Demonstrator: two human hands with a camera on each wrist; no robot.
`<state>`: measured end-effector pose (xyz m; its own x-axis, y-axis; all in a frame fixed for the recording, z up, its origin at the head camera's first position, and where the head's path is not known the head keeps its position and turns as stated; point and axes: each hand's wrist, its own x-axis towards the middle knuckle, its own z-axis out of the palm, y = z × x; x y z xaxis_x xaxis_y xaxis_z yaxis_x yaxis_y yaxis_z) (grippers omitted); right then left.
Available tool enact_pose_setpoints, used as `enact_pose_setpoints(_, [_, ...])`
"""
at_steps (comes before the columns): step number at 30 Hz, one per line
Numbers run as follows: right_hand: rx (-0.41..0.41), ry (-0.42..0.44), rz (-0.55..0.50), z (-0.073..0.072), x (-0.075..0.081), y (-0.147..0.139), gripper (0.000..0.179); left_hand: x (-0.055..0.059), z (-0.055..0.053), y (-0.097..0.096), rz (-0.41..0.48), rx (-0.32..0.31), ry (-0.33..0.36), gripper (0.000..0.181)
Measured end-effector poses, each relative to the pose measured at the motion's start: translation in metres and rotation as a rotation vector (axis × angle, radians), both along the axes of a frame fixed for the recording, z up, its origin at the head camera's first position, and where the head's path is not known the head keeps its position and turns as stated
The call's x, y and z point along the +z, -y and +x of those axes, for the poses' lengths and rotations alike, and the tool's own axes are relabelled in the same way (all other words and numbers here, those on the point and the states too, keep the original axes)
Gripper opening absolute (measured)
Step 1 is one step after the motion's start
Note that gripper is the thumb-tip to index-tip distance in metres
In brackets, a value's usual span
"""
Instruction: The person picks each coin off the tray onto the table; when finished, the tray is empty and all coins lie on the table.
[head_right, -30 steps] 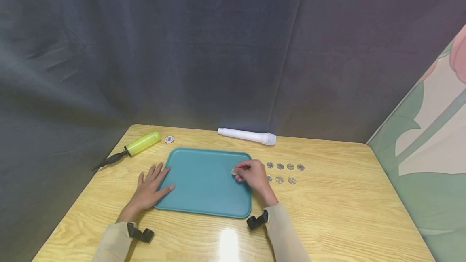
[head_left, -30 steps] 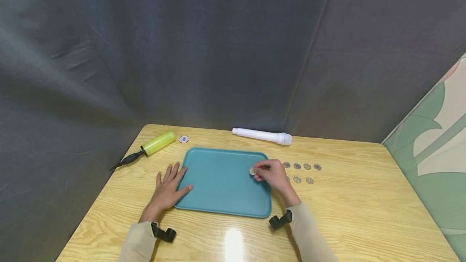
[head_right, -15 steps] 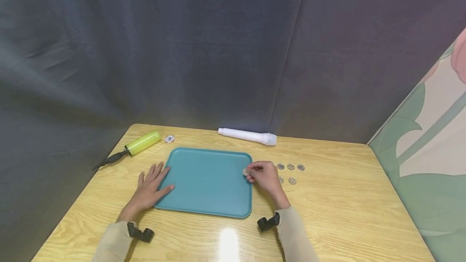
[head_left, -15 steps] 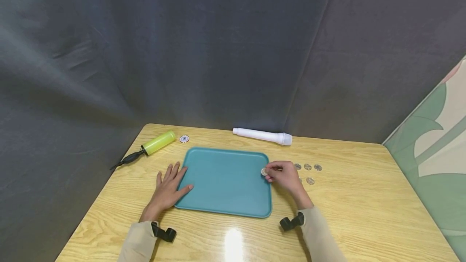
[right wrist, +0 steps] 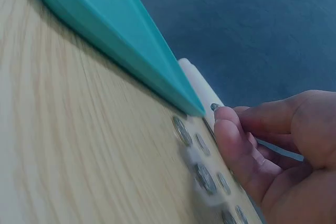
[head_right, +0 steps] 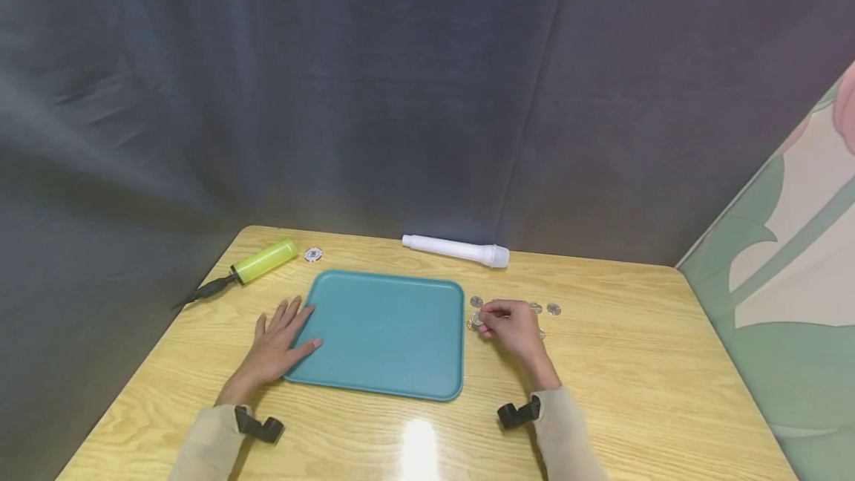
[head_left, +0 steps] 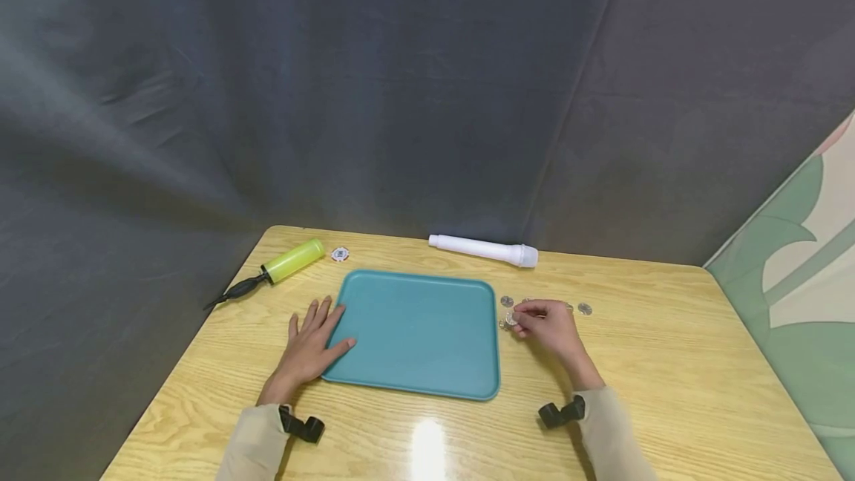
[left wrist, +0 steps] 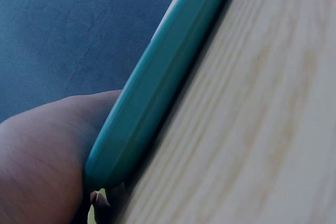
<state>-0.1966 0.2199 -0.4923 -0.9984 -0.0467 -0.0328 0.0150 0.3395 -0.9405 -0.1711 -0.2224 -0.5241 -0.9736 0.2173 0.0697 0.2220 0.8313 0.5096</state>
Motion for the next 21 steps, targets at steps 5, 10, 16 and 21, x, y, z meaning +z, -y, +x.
enact_pose_setpoints(5, [-0.023,0.013,-0.003,0.004,0.001,-0.016,0.023,-0.001,0.000,0.000,0.008,-0.003,-0.002,0.075])
enact_pose_setpoints(10, [-0.032,0.020,0.004,0.010,0.000,-0.033,0.026,-0.002,-0.001,-0.002,0.010,-0.007,0.006,0.075])
enact_pose_setpoints(16, [-0.064,0.026,0.005,0.016,-0.001,-0.055,0.030,-0.003,-0.002,-0.002,0.005,-0.008,0.017,0.075])
enact_pose_setpoints(21, [-0.092,0.038,0.007,0.020,-0.002,-0.073,0.032,-0.004,-0.003,-0.001,-0.002,-0.006,0.020,0.075])
